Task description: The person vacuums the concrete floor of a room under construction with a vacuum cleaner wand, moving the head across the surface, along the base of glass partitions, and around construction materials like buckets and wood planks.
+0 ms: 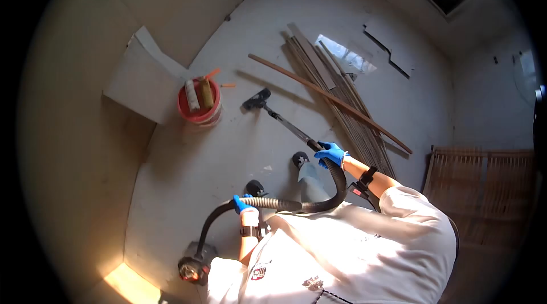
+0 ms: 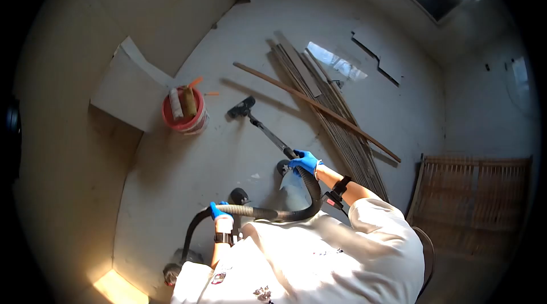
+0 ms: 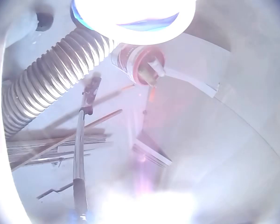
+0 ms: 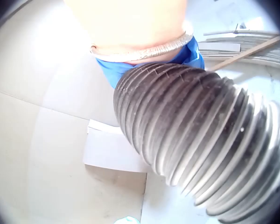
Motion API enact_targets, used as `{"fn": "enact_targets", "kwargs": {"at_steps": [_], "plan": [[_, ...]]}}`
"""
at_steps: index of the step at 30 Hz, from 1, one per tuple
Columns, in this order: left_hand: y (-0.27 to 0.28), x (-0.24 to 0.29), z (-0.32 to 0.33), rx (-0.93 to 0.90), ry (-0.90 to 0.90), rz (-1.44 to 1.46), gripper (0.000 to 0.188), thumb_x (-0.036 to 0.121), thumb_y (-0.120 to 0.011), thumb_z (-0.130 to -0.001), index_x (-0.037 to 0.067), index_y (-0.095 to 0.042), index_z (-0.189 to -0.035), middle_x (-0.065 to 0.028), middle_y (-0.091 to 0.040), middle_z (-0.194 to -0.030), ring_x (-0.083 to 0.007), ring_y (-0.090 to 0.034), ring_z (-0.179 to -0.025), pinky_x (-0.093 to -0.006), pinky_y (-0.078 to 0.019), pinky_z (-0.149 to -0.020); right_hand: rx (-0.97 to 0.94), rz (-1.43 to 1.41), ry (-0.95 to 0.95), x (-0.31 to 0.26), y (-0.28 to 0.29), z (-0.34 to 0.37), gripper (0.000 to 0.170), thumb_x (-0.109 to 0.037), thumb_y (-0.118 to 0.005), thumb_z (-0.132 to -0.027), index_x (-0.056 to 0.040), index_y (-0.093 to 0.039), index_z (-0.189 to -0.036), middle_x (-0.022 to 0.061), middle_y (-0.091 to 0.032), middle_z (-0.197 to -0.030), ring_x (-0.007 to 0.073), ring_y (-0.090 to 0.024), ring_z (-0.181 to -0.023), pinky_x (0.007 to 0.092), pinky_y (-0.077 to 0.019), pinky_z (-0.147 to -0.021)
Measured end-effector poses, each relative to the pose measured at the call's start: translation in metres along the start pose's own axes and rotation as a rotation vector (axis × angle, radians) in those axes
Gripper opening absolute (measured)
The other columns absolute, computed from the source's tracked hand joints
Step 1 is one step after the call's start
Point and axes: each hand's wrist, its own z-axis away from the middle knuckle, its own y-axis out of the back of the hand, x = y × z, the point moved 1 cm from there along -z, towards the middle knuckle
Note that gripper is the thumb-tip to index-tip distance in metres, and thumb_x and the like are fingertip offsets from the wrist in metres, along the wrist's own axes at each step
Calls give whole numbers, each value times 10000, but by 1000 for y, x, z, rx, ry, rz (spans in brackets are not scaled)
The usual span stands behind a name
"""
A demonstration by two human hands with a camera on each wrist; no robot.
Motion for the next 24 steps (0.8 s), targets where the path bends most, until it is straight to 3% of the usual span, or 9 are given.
{"fn": "enact_targets", "kwargs": {"at_steps": [6, 8, 11, 13, 15, 18, 19, 21, 24], "plan": [[-27, -53, 29, 253, -299, 65, 239, 239, -563, -742, 27, -456, -772, -54, -480, -580, -175, -475, -501, -278, -445, -511, -183, 86, 42, -51, 23, -163, 721, -98, -595, -691, -87, -182, -1282, 101, -527, -620, 193, -526, -456, 299, -436, -403], [6, -69, 3, 320, -342, -55, 294, 233, -576, -730, 7, -487, -894, -94, -544, -755, -225, -536, -647, -322, -465, -614, -234, 107, 60, -87, 18, -201, 713, -119, -600, -692, -103, -197, -1280, 90, -514, -584, 193, -514, -443, 297, -431, -407], [23, -95, -9, 109, -276, 129, 348, 255, -545, -739, 21, -493, -991, -106, -539, -937, -238, -536, -813, -349, -437, -709, -234, 155, 57, -109, 24, -262, 249, -183, -570, -728, -88, -474, -937, 68, -493, -589, 183, -520, -474, 281, -408, -404], [64, -110, -25, 20, -75, 258, 315, 227, -550, -736, 45, -493, -987, -88, -529, -973, -228, -525, -853, -330, -428, -722, -286, 206, 9, -130, 31, -233, 160, -218, -540, -746, -91, -462, -803, 64, -490, -600, 179, -529, -498, 275, -408, -413], [22, -109, 6, 232, -141, 19, 385, 231, -534, -750, 81, -442, -1092, -74, -483, -1099, -232, -478, -979, -340, -378, -815, -294, 225, -75, -124, 54, -226, 211, -182, -536, -728, -75, -453, -889, 59, -455, -592, 203, -537, -504, 287, -423, -408], [-1, -136, 37, 252, -180, -23, 302, 208, -548, -735, 95, -479, -1006, -73, -500, -1055, -238, -482, -973, -361, -381, -803, -257, 44, -5, -66, 109, -172, 197, -175, -527, -728, -66, -472, -883, 57, -448, -613, 200, -538, -504, 266, -414, -397], [7, -146, 27, 135, -148, -39, 497, 139, -597, -700, 130, -333, -1120, -96, -490, -1049, -266, -495, -949, -383, -393, -783, -247, -17, 4, -45, 124, -150, 191, -171, -524, -729, -62, -474, -877, 58, -447, -618, 200, -538, -504, 263, -414, -397], [-23, -165, 44, 115, -149, -194, 323, 166, -549, -747, 106, -464, -1053, -81, -485, -1070, -248, -468, -989, -371, -370, -830, -182, -41, -94, -22, 145, -99, 206, -170, -518, -734, -52, -482, -898, 57, -448, -615, 195, -533, -488, 266, -414, -396], [-70, -199, 88, -204, -415, -641, 420, 133, -551, -764, 75, -407, -1154, -86, -457, -1123, -223, -456, -1014, -336, -355, -867, -147, -139, -137, 7, 167, -31, 293, -155, -516, -748, -39, -476, -1014, 70, -487, -599, 175, -513, -457, 259, -406, -392]]}}
